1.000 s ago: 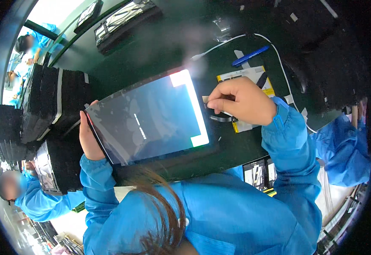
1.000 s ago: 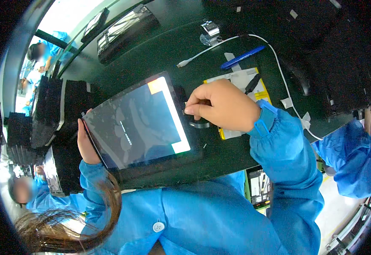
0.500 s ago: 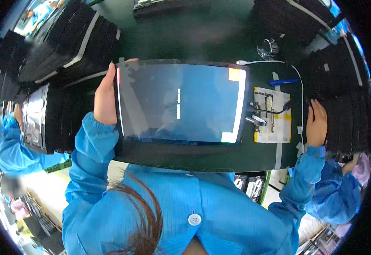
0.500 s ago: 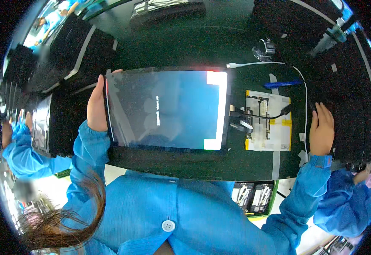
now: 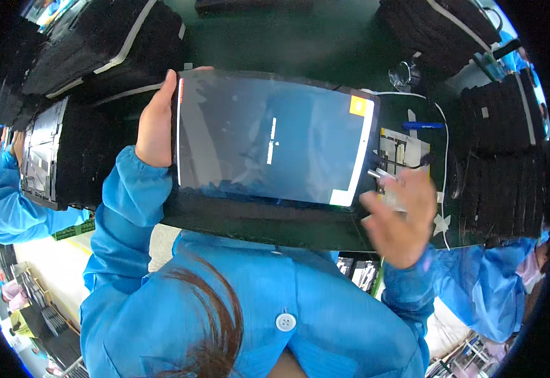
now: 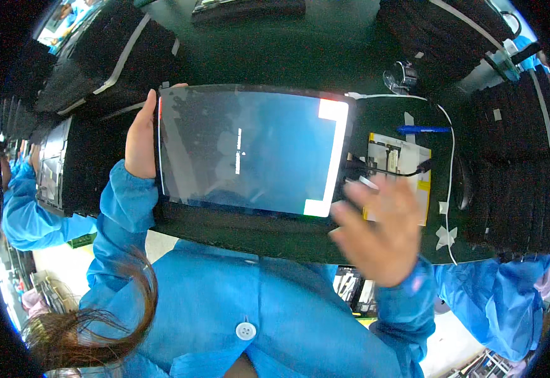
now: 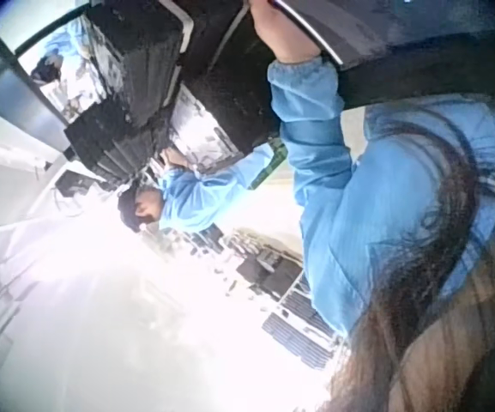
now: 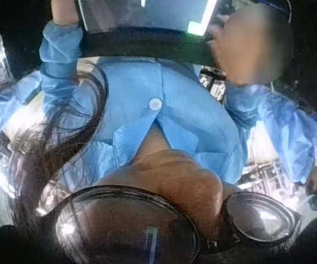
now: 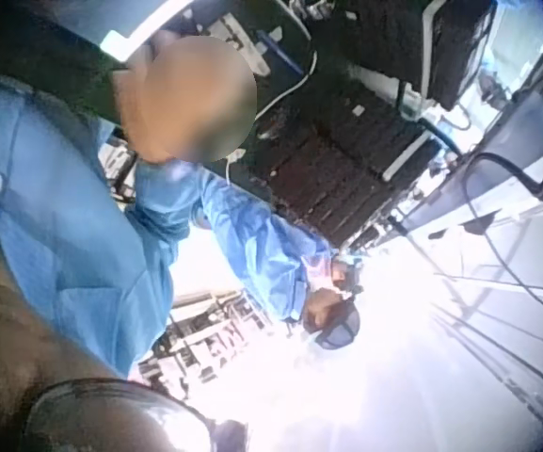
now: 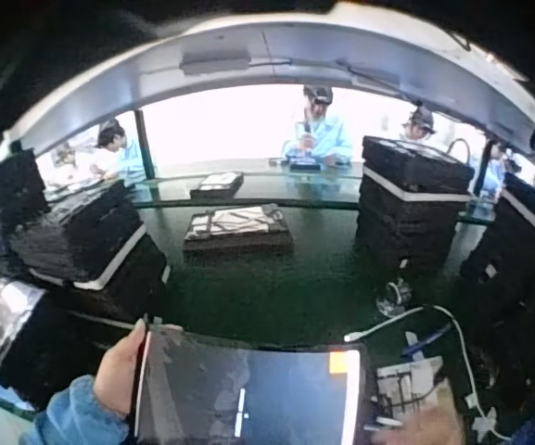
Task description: Test the screen, touch, and diagnostic features of multiple tablets during assembly.
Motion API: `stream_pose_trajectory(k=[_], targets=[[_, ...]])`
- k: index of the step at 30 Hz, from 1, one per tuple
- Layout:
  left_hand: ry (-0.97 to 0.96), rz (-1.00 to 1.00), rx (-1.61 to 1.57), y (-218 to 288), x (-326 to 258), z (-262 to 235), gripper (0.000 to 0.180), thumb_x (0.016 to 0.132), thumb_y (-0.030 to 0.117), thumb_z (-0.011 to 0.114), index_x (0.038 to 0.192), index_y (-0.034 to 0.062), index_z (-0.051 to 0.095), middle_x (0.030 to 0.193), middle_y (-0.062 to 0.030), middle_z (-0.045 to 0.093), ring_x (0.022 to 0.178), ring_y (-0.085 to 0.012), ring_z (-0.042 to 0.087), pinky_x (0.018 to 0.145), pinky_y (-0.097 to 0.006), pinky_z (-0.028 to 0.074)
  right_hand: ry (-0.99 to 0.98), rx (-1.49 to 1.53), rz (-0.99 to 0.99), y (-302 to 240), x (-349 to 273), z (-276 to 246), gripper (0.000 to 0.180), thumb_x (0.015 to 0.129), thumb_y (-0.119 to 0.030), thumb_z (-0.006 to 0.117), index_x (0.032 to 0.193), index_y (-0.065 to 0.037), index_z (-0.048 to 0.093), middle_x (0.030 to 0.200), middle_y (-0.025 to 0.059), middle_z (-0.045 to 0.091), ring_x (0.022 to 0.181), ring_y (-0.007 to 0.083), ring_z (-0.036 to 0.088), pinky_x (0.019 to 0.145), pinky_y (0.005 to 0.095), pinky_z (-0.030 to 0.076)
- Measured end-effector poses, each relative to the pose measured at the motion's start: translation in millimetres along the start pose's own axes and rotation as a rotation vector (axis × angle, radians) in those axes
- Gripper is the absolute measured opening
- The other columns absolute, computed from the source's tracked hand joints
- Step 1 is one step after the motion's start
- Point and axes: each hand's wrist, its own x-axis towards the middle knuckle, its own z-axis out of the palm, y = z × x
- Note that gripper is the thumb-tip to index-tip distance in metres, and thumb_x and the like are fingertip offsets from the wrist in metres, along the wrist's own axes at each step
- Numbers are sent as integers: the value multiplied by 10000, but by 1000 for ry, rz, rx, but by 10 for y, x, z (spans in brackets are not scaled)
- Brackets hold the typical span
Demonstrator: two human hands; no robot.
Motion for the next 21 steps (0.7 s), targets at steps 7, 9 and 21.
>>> stream_pose_trajectory(k=[7, 9, 21], targets=[[-49, -39, -93, 9, 18, -22, 508, 965, 415, 300, 1267, 34, 449, 1138, -116, 573, 988, -217, 570, 882, -340, 452, -14, 70, 115, 55, 182, -105, 261, 730, -95, 610, 987, -110, 652, 1120, 89, 583, 1135, 293, 472, 978, 459, 332], [-43, -52, -101, 20, 12, 28, 508, 964, 419, 299, 1271, 43, 448, 1143, -117, 571, 994, -220, 569, 887, -346, 451, 37, 162, 216, 300, 281, -134, 258, 737, -27, 593, 987, -67, 643, 1004, 121, 617, 970, 291, 563, 884, 376, 420], [14, -46, -29, -31, 94, -139, 500, 969, 394, 297, 1280, 26, 433, 1215, -126, 536, 1085, -246, 532, 956, -367, 408, -167, 545, 469, 548, 455, 308, 175, 686, -27, 691, 787, -18, 549, 616, 0, 488, 547, 34, 398, 483, 200, 342]])
